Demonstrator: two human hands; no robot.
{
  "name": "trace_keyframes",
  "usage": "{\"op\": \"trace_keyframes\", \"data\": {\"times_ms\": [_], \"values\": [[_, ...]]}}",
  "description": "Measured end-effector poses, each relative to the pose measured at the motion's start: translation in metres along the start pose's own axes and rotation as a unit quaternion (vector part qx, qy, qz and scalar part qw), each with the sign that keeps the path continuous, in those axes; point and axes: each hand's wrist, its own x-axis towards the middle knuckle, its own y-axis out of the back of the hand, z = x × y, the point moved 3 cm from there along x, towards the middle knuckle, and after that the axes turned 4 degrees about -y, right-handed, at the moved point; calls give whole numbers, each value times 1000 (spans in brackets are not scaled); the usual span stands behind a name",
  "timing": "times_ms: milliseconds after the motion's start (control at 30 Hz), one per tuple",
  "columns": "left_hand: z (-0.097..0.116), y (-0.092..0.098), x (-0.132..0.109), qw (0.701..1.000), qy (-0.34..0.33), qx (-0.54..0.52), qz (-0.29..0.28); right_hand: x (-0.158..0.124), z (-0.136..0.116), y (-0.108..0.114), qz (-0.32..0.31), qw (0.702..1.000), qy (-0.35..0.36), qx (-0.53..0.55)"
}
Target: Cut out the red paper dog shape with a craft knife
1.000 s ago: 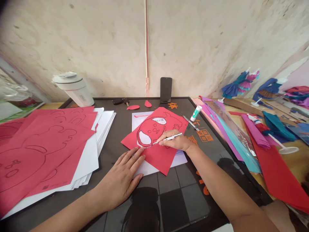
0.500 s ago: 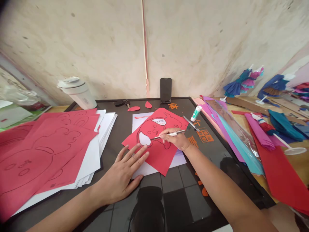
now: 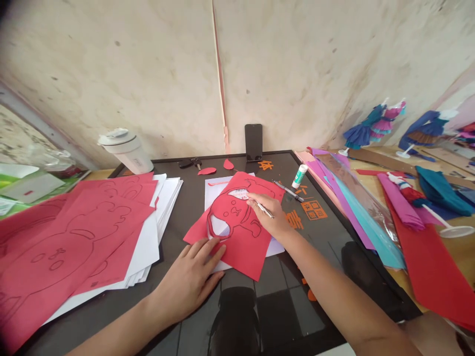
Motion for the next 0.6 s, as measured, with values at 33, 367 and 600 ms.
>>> {"op": "trace_keyframes", "data": {"times_ms": [33, 367, 600], "values": [[4, 0, 0, 1000, 4, 12, 5, -1, -2, -2, -20, 999, 17, -38], [8, -3, -2, 993, -112, -33, -5, -14, -3, -20, -193, 953, 119, -203], [13, -14, -9, 993, -113, -27, 38, -8, -10, -5, -96, 945, 69, -304]]}}
